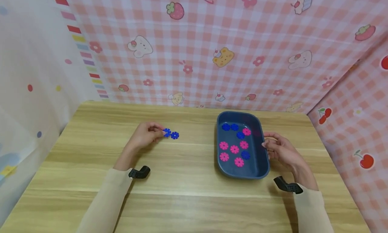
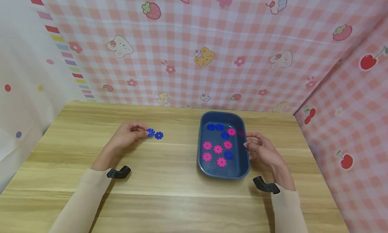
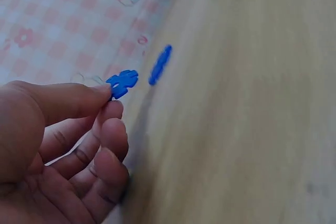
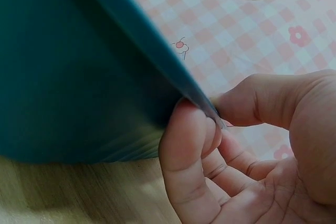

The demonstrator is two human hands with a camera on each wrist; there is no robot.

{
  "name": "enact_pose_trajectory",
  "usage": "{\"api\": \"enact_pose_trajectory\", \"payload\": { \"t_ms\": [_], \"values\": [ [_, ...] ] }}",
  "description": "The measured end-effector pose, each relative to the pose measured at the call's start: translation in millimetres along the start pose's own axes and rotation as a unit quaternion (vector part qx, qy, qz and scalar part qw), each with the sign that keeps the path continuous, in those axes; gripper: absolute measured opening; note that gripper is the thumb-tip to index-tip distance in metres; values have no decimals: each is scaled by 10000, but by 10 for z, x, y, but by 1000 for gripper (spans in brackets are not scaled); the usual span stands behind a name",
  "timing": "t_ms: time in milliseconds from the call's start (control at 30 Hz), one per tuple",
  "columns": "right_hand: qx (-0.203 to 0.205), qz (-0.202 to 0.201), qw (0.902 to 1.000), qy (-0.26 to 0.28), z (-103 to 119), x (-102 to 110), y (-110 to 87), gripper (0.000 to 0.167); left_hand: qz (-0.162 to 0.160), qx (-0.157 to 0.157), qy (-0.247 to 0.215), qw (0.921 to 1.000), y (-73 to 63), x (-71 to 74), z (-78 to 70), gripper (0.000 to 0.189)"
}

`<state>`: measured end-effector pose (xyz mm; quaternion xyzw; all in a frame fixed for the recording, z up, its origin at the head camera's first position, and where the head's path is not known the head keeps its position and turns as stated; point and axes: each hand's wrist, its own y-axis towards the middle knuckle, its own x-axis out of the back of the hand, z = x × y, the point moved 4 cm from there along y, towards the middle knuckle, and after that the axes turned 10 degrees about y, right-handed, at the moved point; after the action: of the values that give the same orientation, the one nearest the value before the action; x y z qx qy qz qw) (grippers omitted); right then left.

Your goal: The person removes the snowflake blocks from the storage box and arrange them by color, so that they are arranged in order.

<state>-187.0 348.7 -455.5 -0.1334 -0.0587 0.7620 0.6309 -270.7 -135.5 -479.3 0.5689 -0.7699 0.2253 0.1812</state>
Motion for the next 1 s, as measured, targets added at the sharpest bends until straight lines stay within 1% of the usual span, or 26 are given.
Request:
{"api": "enact_pose_trajectory", "payload": {
  "t_ms": [100, 167, 367, 633, 767, 900, 1000],
  "values": [
    [9, 15, 10000, -82, 11, 1, 1, 36, 41, 132, 55, 9999, -5, -16, 53, 16],
    [2, 19, 10000, -72, 8, 4, -2, 36, 55, 157, 135, 9998, -4, -32, 64, 16],
    [8, 61, 10000, 45, -15, 1, 0, 35, -7, 168, 325, 9993, -2, -54, 17, 14],
    [-36, -20, 9999, -96, -16, -14, 22, 38, -188, 428, 386, 9982, -9, -53, 17, 14],
    [-13, -15, 9999, -124, -13, -16, 29, 37, -207, 534, 354, 9977, -15, -51, 23, 16],
    [-9, -29, 10000, -82, -18, -15, 27, 36, -166, 517, 370, 9978, -13, -45, 27, 18],
    [-23, -48, 10000, -42, -21, -14, 25, 35, -106, 425, 322, 9985, -9, -23, 39, 18]
  ]
}}
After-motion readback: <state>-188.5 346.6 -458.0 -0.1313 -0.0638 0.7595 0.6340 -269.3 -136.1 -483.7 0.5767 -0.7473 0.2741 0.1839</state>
